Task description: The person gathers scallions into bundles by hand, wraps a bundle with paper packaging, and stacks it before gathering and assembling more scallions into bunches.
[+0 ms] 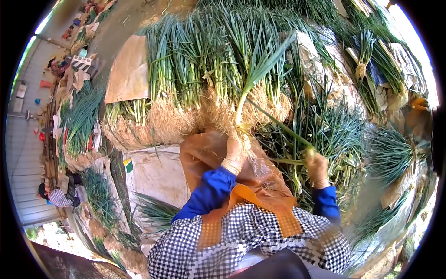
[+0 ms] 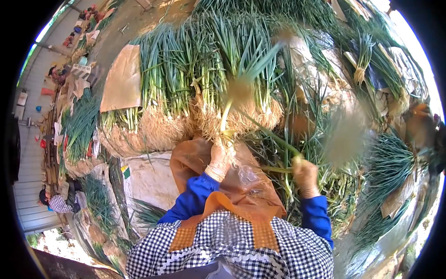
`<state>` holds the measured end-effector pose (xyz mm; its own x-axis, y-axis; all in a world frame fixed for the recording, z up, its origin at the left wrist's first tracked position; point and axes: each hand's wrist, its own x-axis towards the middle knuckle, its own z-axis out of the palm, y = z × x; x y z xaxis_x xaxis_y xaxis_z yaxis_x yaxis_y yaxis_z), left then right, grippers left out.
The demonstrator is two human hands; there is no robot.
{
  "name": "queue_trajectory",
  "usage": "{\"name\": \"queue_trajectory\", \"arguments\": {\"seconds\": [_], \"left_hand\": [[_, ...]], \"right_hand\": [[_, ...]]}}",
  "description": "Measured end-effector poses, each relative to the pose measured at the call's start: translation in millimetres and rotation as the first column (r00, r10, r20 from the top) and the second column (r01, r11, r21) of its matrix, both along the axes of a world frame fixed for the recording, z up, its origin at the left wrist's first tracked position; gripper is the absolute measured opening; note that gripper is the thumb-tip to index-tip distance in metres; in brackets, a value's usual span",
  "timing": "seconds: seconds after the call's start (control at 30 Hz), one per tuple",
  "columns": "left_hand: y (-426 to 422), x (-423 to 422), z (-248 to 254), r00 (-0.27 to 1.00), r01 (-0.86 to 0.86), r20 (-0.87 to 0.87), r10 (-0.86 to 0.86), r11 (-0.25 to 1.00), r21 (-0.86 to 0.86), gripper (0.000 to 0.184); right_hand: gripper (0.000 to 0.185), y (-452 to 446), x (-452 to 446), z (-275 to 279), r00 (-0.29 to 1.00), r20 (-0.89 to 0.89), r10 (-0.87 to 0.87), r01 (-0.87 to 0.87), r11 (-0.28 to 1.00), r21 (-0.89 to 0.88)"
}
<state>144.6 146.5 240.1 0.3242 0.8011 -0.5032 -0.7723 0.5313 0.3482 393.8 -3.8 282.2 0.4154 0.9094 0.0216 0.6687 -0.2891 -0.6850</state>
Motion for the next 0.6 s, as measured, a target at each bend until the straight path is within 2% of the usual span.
{"name": "queue_trajectory", "arguments": {"seconds": [0.03,0.07,0.13,0.17,0.2,0.23,0.27,0.3,0.33,0.37,0.4,0.47,0.5,0.53,0.57,0.6], "left_hand": [[-2.3,-2.2,1.8,0.997,0.072,0.009,-0.072,0.997,-0.010,0.032],[-5.8,-2.8,2.1,0.990,0.144,0.019,-0.143,0.989,-0.020,0.028],[-12.2,11.7,-1.0,0.905,0.187,-0.408,-0.119,0.973,0.132,0.025],[-13.0,17.7,2.7,0.948,0.073,-0.314,-0.052,0.996,0.056,0.023],[-20.5,20.2,5.2,0.973,-0.035,-0.228,0.025,0.998,-0.042,0.020],[-25.9,20.8,6.6,0.980,0.011,-0.198,-0.001,0.999,0.051,0.025],[-29.0,24.0,30.5,0.959,0.057,-0.279,-0.058,0.998,-0.011,0.027],[-30.7,31.6,23.5,0.966,0.001,-0.258,0.013,0.998,0.056,0.029],[-32.1,36.5,8.4,0.968,-0.059,-0.236,0.086,0.991,0.121,0.032],[-33.2,28.9,-13.0,0.991,-0.066,-0.108,0.084,0.985,0.162,0.027],[-33.0,20.4,-33.0,0.973,-0.074,-0.201,0.111,0.981,0.181,0.033],[-23.5,18.1,-14.9,0.994,-0.065,-0.095,0.051,0.987,-0.148,0.039],[-19.6,-1.7,-41.9,0.997,0.080,0.000,-0.081,0.990,-0.113,0.044],[-4.3,-3.9,-23.8,0.988,0.118,-0.094,-0.126,0.989,-0.088,0.041],[1.8,-14.4,-13.8,0.974,0.216,0.082,-0.212,0.975,-0.049,0.042],[11.2,-25.4,-2.1,0.921,0.307,0.249,-0.301,0.952,0.016,0.042]], "right_hand": [[0.021,-12.9,34.5,-14.8,0.972,0.217,0.096,-0.023,0.948,-0.317],[0.023,-19.8,55.1,-26.1,0.891,0.380,0.248,0.032,0.801,-0.598],[0.030,-0.6,33.4,-6.5,0.928,0.309,0.208,0.017,0.805,-0.593],[0.037,30.5,4.3,25.9,0.975,0.144,0.171,-0.115,0.936,-0.333],[0.046,56.1,-23.0,31.3,0.982,-0.068,0.174,-0.183,0.966,-0.181],[0.052,74.9,-46.3,19.2,0.933,-0.251,0.257,-0.263,0.965,0.010],[0.053,94.9,-71.9,17.7,0.720,-0.638,0.273,-0.293,0.953,0.078],[0.048,113.3,-85.2,14.4,0.749,-0.576,0.328,-0.392,0.920,0.014],[0.039,126.7,-98.9,24.0,0.867,-0.291,0.404,-0.450,0.886,-0.114],[0.033,132.5,-110.2,8.9,0.858,0.016,0.514,-0.512,0.856,-0.066],[0.030,135.1,-119.3,-7.1,0.764,0.323,0.558,-0.578,0.815,-0.042],[0.030,131.8,-125.1,-1.9,0.561,0.628,0.539,-0.707,0.707,0.026],[0.031,120.7,-125.4,6.0,0.484,0.661,0.573,-0.778,0.628,0.025],[0.023,102.8,-118.2,-9.0,0.424,0.507,0.750,-0.880,0.473,0.036],[0.022,82.9,-113.3,12.6,0.488,0.343,0.803,-0.872,0.466,0.149],[0.023,68.7,-92.5,3.2,0.463,0.193,0.865,-0.885,0.439,0.155]]}}
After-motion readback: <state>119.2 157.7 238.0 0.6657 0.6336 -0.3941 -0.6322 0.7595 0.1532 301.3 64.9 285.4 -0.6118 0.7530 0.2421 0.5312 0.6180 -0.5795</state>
